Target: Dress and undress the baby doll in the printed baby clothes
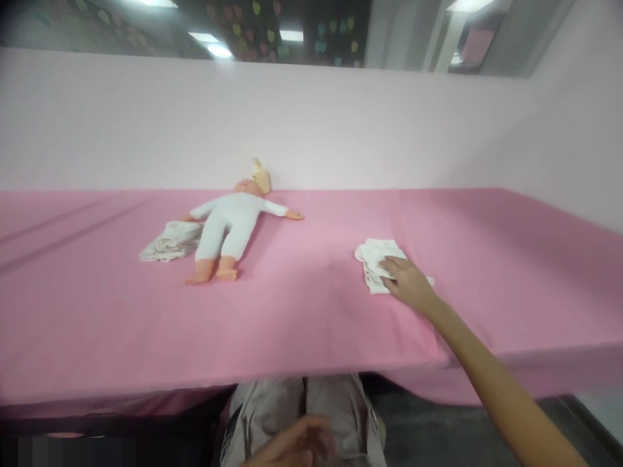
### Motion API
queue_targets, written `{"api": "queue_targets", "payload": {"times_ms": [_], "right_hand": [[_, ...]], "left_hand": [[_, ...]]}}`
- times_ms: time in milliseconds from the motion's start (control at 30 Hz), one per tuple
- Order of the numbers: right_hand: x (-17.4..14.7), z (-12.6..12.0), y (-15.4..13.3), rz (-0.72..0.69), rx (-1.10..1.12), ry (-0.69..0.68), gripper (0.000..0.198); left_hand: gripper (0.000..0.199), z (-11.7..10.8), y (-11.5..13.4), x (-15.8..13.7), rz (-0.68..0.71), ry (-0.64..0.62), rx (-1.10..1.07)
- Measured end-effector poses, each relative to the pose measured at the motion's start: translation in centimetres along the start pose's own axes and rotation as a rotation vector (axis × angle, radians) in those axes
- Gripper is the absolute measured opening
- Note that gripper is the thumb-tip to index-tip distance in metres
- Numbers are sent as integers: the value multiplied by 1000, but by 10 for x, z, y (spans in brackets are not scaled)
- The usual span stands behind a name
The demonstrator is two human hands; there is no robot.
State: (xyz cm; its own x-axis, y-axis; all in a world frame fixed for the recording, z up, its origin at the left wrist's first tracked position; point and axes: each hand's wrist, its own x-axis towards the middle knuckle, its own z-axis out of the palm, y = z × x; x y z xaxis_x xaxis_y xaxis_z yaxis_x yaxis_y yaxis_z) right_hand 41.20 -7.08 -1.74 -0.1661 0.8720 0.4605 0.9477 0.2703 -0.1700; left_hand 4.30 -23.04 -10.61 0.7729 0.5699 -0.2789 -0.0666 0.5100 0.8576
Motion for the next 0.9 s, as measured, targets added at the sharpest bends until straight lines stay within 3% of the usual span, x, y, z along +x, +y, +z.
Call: {"api": "queue_targets", "payload": {"times_ms": [100, 200, 267, 367, 433, 533, 633, 900], "right_hand": [[33, 2, -5, 77, -4, 136, 32], [78, -12, -36, 109, 123, 424, 29], [106, -27, -72, 26, 258, 535, 26], [134, -49, -132, -113, 481, 584, 19], [144, -59, -166, -167, 604, 587, 19], [155, -63, -194, -199, 726, 614, 19], [168, -58, -202, -182, 791, 644, 18], [189, -30, -199, -116, 865, 626, 12]], "left_hand": [[37, 23, 86, -27, 190, 102, 389], [25, 33, 169, -33, 406, 230, 485], [27, 35, 215, -18, 566, 459, 624], [29, 32, 269, 26, 939, 915, 954], [33, 26, 296, 54, 1051, 1054, 1165], [32, 16, 324, 77, 1017, 1009, 1338], [25, 7, 338, 79, 924, 948, 1387], [21, -16, 340, 82, 795, 883, 1482]]}}
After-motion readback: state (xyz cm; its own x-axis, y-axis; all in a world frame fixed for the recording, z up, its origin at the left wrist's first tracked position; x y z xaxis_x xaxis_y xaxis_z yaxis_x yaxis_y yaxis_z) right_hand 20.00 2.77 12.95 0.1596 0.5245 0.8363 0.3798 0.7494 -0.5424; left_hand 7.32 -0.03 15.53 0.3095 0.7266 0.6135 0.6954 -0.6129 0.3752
